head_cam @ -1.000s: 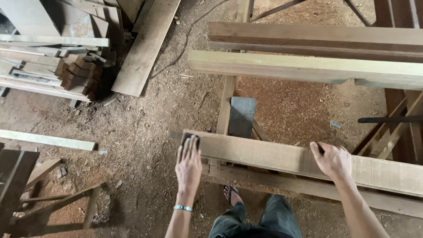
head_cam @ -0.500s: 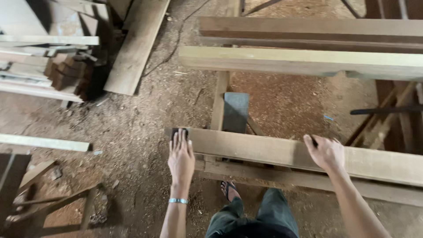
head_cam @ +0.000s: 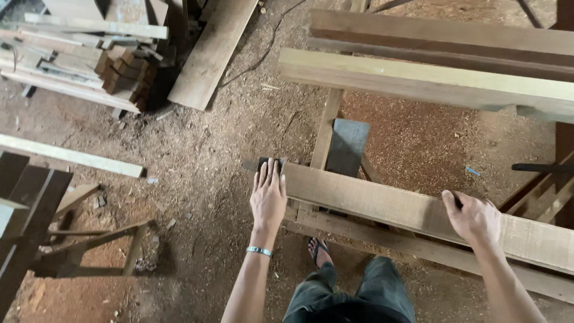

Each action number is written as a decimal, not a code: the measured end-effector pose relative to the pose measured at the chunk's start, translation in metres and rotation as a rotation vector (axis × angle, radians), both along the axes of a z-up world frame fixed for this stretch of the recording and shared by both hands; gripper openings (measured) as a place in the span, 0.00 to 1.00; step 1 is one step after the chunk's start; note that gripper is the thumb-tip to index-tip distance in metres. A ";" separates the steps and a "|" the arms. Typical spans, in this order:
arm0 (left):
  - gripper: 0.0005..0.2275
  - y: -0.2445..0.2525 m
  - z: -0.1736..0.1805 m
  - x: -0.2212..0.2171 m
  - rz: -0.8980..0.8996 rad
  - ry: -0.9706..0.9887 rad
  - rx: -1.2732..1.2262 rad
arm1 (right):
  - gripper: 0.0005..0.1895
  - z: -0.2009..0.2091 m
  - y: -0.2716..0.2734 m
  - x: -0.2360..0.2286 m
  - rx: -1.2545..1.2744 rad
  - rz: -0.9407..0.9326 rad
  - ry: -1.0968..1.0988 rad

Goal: The person sands a wooden plank with a piece of sandpaper, moving it back and forth across the top surface and the edges of the wood.

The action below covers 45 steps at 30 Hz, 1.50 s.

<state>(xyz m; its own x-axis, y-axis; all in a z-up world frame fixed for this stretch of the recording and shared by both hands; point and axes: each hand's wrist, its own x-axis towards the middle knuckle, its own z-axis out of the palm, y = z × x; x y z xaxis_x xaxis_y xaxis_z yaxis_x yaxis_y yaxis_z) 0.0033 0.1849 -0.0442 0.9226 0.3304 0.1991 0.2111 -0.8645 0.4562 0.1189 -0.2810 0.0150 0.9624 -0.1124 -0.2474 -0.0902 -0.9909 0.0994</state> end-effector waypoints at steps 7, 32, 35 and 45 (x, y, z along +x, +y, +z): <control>0.22 -0.013 0.006 -0.050 -0.040 0.013 -0.038 | 0.31 -0.001 0.002 0.008 -0.017 0.016 -0.024; 0.21 -0.012 0.004 -0.011 0.034 -0.019 -0.037 | 0.32 -0.003 -0.004 0.011 -0.035 0.067 -0.114; 0.21 -0.017 0.010 -0.048 -0.039 0.018 0.010 | 0.30 0.002 0.008 0.000 0.005 0.080 -0.148; 0.24 -0.018 0.026 0.002 0.007 0.128 -0.118 | 0.28 0.030 0.025 -0.004 0.098 0.027 -0.115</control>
